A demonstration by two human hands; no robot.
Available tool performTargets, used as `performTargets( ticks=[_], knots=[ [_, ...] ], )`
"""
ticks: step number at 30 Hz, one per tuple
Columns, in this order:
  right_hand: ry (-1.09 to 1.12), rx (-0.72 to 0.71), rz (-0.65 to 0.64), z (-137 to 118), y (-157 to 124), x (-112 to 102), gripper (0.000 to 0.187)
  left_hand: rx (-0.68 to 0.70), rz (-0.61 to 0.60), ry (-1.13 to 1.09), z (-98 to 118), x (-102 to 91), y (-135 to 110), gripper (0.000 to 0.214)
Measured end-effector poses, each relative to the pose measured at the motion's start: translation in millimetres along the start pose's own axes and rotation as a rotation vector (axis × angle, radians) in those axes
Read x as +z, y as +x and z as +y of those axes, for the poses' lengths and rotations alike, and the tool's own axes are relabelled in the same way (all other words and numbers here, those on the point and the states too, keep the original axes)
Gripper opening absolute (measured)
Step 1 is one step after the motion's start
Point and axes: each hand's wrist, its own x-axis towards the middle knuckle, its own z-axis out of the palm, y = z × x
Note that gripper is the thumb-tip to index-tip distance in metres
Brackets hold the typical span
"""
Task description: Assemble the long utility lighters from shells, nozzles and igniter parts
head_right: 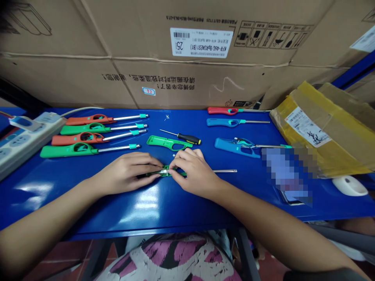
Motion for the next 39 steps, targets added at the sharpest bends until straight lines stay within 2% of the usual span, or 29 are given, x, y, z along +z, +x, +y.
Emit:
performTargets(
  ticks=[10,18,22,27,31,39],
  knots=[
    [-0.043,-0.007,-0.021,-2,0,2,0.009,-0.181,-0.071,-0.091,1,-4.8,2,0.019],
    [-0.064,-0.005,-0.017,-2,0,5,0.010,-0.420,-0.022,-0.321,0,0.1,3,0.012],
    [-0.080,0.002,-0.004,-2,1,6,0.010,-0.404,-0.055,-0.241,1,-1.5,2,0.013],
    [-0.083,0.020,0.074,-1,1,3,0.009,-0.305,-0.118,-0.078,4,-7.5,1,0.019],
    [-0.078,0.046,0.137,4,2,-8,0.005,-0.263,-0.110,-0.028,5,-8.1,2,0.019],
    [-0.211,0.143,0.153,25,3,-31,0.006,-0.275,-0.050,-0.072,7,-12.2,3,0.025]
  ],
)
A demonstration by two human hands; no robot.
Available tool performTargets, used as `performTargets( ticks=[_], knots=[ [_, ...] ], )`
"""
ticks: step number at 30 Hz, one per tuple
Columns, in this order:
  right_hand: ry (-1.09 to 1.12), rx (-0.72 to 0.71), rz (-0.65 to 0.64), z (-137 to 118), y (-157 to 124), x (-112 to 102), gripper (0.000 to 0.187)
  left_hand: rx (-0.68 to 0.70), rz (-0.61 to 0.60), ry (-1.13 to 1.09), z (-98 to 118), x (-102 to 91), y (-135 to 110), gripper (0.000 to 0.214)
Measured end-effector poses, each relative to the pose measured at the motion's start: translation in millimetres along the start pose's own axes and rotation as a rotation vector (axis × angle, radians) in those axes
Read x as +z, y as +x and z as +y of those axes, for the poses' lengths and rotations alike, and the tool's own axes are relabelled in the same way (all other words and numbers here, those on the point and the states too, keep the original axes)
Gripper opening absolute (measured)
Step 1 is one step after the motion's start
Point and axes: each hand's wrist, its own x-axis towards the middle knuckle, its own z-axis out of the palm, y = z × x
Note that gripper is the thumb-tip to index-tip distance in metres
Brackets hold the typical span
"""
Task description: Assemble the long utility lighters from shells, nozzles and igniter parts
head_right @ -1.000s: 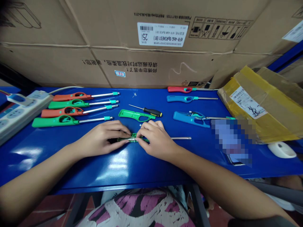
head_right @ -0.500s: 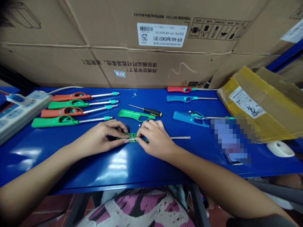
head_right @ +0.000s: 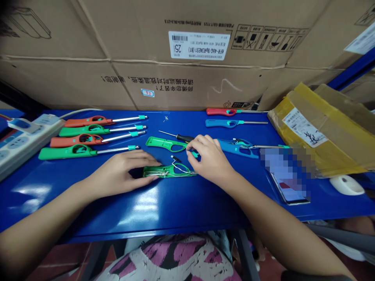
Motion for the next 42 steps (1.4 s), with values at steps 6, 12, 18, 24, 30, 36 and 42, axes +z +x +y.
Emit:
performTargets(
  ticks=[6,12,18,24,30,36,42],
  knots=[
    [-0.111,0.082,-0.072,11,3,-3,0.010,-0.001,-0.015,-0.007,-1,-2.0,1,0.015],
    [-0.122,0.062,-0.142,14,2,-3,0.011,0.024,-0.047,-0.021,-6,-0.7,0,0.016],
    [-0.133,0.030,-0.152,20,2,-3,0.002,0.033,-0.060,-0.003,-8,-2.1,0,0.018],
    [-0.023,-0.038,-0.069,16,4,-9,0.007,0.009,-0.014,0.025,-3,-0.8,1,0.018],
    [-0.094,-0.062,-0.067,9,2,-9,0.007,0.012,0.017,0.044,-3,0.6,1,0.018],
    [-0.166,-0.051,-0.150,8,-1,3,0.006,0.016,0.018,0.054,-3,-0.2,1,0.017],
    [0.024,-0.076,-0.065,-6,-2,14,0.008,0.014,-0.013,0.055,-2,-0.4,0,0.021]
  ],
)
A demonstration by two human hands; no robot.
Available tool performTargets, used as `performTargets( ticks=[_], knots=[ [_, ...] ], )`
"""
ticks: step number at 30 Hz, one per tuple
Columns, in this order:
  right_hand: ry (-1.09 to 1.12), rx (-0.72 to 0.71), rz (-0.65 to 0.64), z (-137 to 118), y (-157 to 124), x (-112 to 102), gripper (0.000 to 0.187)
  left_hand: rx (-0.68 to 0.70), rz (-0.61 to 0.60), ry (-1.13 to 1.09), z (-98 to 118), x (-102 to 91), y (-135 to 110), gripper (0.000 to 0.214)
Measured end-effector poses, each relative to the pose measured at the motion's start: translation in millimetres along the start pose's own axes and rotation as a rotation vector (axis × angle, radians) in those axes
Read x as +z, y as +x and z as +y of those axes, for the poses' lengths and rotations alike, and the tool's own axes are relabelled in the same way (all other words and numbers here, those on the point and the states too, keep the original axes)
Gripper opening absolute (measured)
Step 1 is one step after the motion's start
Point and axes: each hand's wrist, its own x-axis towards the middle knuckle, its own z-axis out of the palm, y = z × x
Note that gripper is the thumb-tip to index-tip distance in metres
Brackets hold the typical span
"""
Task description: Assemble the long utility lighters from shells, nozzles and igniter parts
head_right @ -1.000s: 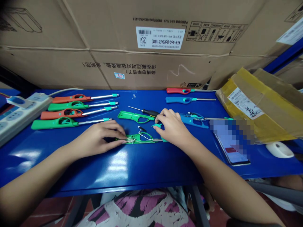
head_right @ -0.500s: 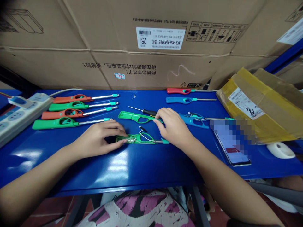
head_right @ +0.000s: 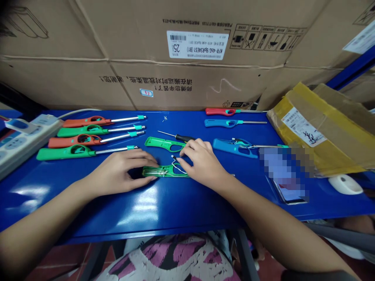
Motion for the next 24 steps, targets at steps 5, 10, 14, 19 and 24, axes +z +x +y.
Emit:
performTargets(
  ticks=[5,10,14,19,24],
  knots=[
    [0.055,0.006,-0.054,-4,2,6,0.006,0.016,-0.010,0.028,-3,5.4,0,0.027],
    [0.160,0.041,0.010,-7,3,2,0.007,0.017,-0.015,0.005,-5,9.3,-1,0.024],
    [0.213,-0.012,-0.059,-10,2,-5,0.010,0.012,-0.011,-0.009,-5,11.2,0,0.026],
    [0.164,-0.072,-0.144,-13,-1,-4,0.012,0.011,-0.019,-0.035,-4,13.5,1,0.032],
    [0.140,-0.044,-0.154,-13,-2,0,0.014,0.008,-0.055,-0.032,-3,13.3,1,0.034]
  ],
)
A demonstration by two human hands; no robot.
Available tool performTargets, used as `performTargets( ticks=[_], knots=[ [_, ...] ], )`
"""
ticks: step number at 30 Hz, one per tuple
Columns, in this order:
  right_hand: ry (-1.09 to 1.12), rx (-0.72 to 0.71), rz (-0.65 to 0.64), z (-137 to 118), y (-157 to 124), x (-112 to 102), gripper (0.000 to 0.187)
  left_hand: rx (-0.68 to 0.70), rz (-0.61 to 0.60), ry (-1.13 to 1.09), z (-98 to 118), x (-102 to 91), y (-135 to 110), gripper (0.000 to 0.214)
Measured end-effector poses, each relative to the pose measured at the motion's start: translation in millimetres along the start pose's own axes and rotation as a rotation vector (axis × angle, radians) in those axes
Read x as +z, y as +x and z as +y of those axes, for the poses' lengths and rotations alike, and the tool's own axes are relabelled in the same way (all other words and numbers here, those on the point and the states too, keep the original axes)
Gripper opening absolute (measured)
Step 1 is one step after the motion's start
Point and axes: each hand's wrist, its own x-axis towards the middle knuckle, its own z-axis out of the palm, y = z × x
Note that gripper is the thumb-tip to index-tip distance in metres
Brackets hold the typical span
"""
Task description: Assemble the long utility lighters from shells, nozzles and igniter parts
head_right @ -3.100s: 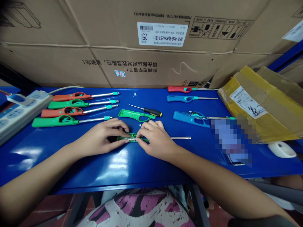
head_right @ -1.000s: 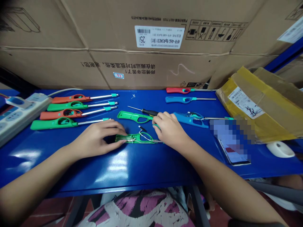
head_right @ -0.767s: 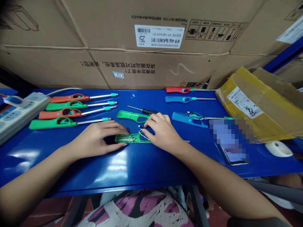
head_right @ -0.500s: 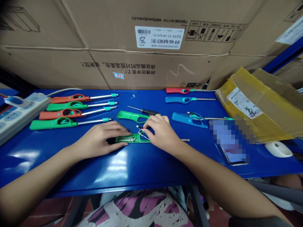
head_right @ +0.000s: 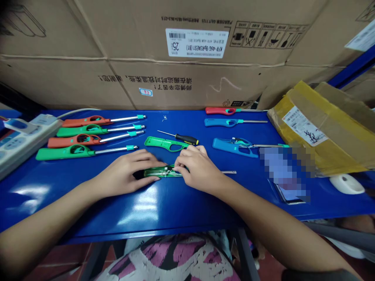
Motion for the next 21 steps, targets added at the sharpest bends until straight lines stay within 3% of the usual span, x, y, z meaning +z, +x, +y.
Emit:
performTargets(
  ticks=[21],
  knots=[
    [-0.035,0.018,-0.009,1.1,2.8,0.0,0.012,0.047,-0.016,-0.014,-0.7,0.7,-0.4,0.034]
  ],
)
